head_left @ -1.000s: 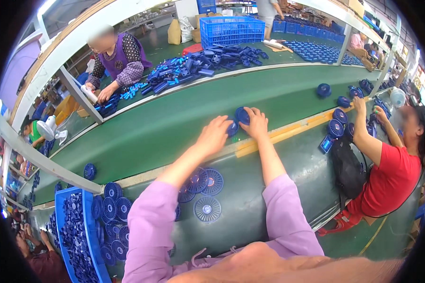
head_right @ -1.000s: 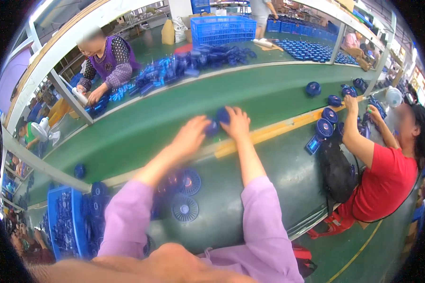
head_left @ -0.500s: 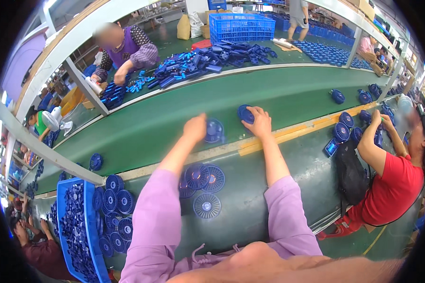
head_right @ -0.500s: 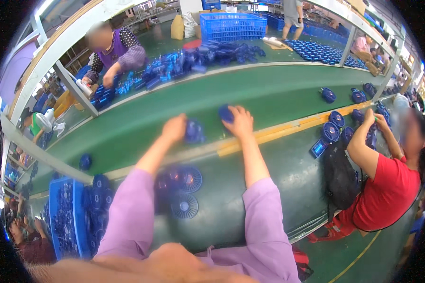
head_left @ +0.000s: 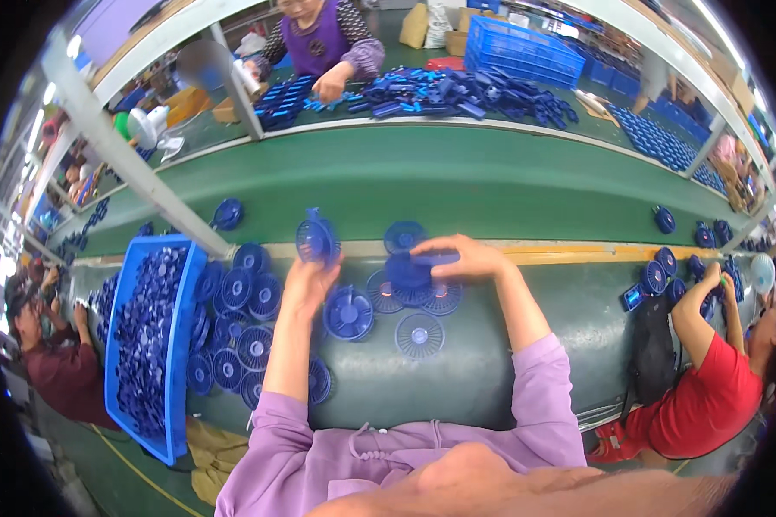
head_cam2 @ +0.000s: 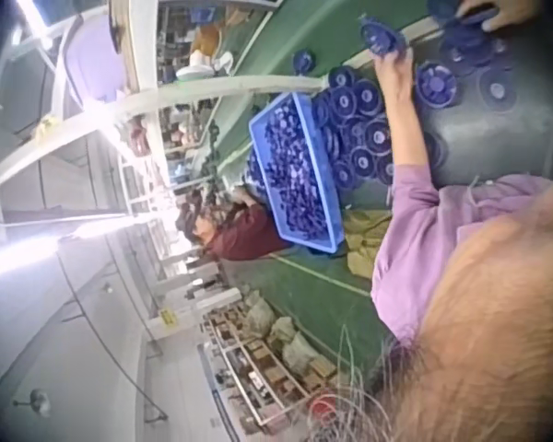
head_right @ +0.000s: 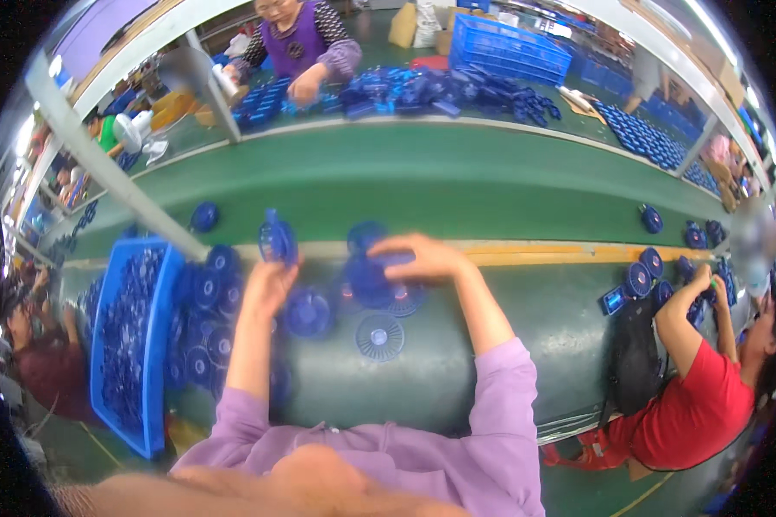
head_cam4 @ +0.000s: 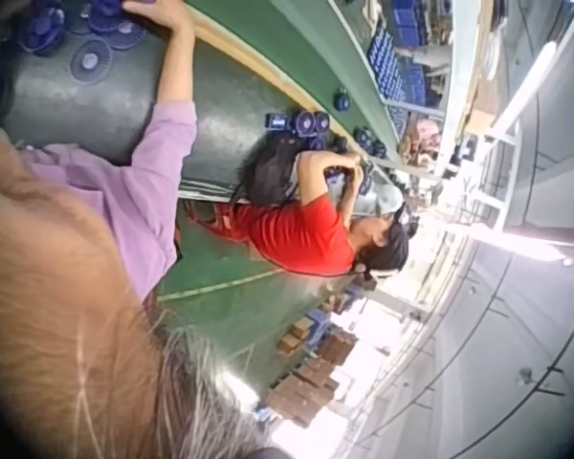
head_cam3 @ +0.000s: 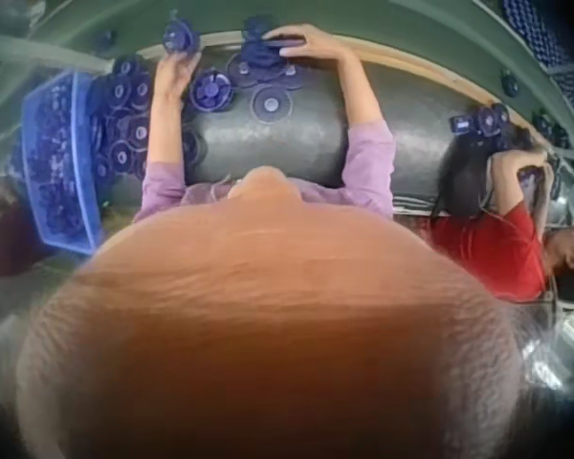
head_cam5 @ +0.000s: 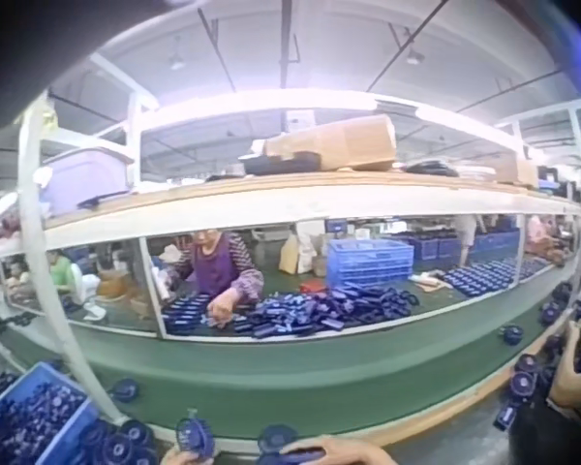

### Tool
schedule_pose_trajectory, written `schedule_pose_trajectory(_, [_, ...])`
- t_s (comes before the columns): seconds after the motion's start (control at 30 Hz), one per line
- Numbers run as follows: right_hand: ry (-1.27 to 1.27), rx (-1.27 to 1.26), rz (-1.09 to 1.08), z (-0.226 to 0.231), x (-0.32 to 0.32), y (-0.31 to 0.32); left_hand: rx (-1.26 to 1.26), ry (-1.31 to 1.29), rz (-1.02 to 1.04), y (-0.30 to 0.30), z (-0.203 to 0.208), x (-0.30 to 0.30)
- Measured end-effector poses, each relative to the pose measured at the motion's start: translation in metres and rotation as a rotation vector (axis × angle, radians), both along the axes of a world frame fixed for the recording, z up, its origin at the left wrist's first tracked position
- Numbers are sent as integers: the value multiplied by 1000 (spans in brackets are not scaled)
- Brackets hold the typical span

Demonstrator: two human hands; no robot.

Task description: The person assembles portable fans by fitting and pressing fan casing pieces together by hand, placing the assembled fans onto the conveyor belt.

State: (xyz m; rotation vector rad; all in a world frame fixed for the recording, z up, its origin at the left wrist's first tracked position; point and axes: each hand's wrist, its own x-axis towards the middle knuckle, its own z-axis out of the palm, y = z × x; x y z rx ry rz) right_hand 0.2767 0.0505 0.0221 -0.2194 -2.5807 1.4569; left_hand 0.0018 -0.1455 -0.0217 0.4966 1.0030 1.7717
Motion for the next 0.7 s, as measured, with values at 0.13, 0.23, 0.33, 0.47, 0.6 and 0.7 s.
schedule_pose_trajectory(0.13, [-204, -119, -42, 15, -8, -29, 133, -167, 84, -24, -7, -2])
schedule_pose_trajectory(0.23, [147, -65, -187, 9, -18, -14, 200, -225, 81, -26, 3, 2])
schedule_pose_trajectory(0.33, [230, 162, -493, -15, -48, 15, 234, -305, 88, -21, 9, 9])
schedule_pose_trajectory(0.47, [170, 334, -618, -48, -83, 23, 276, -423, 47, -19, 13, 12])
schedule_pose_trajectory(0.6, [79, 329, -261, -45, -88, -6, 293, -393, 68, -25, 13, 3])
schedule_pose_trajectory(0.7, [-21, 302, -50, -23, -82, -31, 331, -372, 56, -29, 12, -7])
